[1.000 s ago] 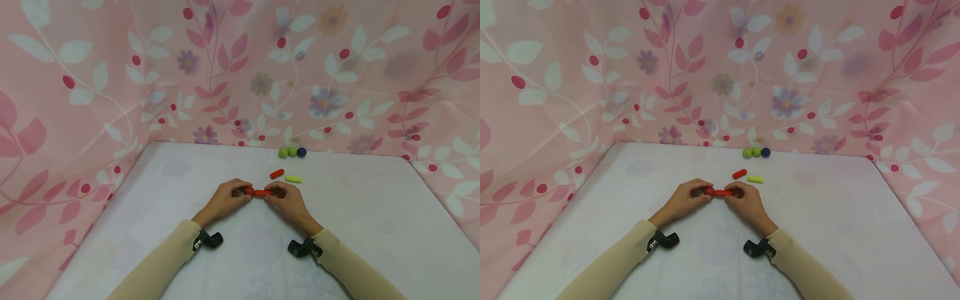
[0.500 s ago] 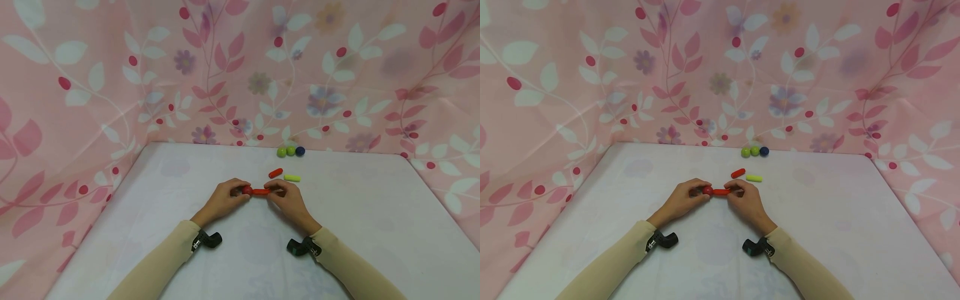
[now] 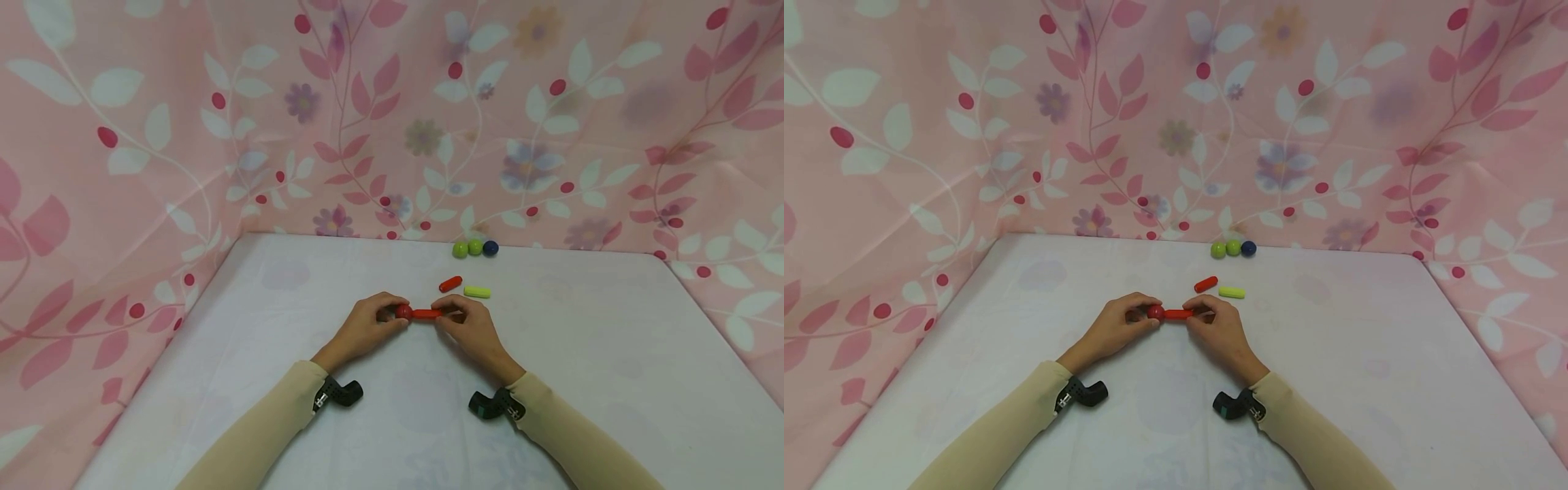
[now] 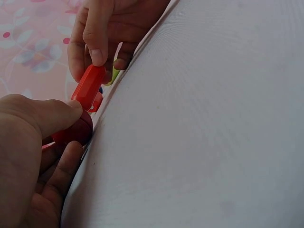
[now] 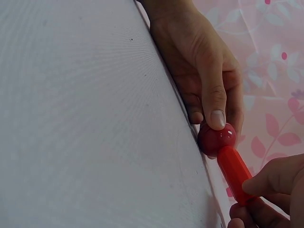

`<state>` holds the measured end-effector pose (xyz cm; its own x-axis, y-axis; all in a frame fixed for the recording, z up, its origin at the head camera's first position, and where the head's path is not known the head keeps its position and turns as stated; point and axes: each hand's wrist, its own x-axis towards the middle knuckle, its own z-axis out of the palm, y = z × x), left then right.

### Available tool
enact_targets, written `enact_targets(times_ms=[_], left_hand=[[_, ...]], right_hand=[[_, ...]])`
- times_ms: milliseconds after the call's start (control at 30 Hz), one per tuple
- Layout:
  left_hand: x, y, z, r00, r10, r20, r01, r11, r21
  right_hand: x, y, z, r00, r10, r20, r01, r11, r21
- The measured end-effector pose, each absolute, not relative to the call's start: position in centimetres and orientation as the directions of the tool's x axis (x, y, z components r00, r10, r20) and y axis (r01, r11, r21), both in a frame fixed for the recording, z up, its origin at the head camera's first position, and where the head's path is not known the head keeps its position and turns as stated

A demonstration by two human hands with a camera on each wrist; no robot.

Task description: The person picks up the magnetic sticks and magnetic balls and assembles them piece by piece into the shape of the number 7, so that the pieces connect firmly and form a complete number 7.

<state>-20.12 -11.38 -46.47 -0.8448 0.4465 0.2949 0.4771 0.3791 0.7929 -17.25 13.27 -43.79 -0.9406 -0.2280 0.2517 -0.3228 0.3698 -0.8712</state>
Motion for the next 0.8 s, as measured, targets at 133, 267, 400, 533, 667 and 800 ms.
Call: enact_targets(times_ms=[133, 267, 400, 533, 667, 800], left_hand=[[-20.1, -11.4, -46.5, -0.85, 0.446, 0.281, 0.466, 0.387, 0.796], [-20.2, -11.4, -46.5, -0.853, 0.444, 0.276, 0.463, 0.397, 0.793], [-20.1, -11.3, -46.5, -0.856, 0.441, 0.271, 0.458, 0.402, 0.793], [-20.1, -11.4, -46.5, -0.855, 0.442, 0.271, 0.459, 0.405, 0.791], [-20.1, -11.4, -46.6, -0.853, 0.444, 0.273, 0.464, 0.408, 0.786], [-20.1, -11.4, -46.5, -0.855, 0.444, 0.27, 0.461, 0.411, 0.786]], right_hand=[[-18.2, 13.7, -45.5, -0.941, -0.223, 0.256, -0.325, 0.373, -0.869], [-18.4, 13.9, -45.8, -0.943, -0.229, 0.242, -0.314, 0.366, -0.876], [-18.5, 13.9, -45.8, -0.948, -0.227, 0.222, -0.296, 0.379, -0.877], [-18.4, 13.9, -45.7, -0.953, -0.219, 0.208, -0.282, 0.396, -0.874], [-18.4, 13.9, -45.7, -0.956, -0.212, 0.2, -0.273, 0.411, -0.87], [-18.4, 13.8, -45.6, -0.958, -0.205, 0.202, -0.272, 0.416, -0.867]])
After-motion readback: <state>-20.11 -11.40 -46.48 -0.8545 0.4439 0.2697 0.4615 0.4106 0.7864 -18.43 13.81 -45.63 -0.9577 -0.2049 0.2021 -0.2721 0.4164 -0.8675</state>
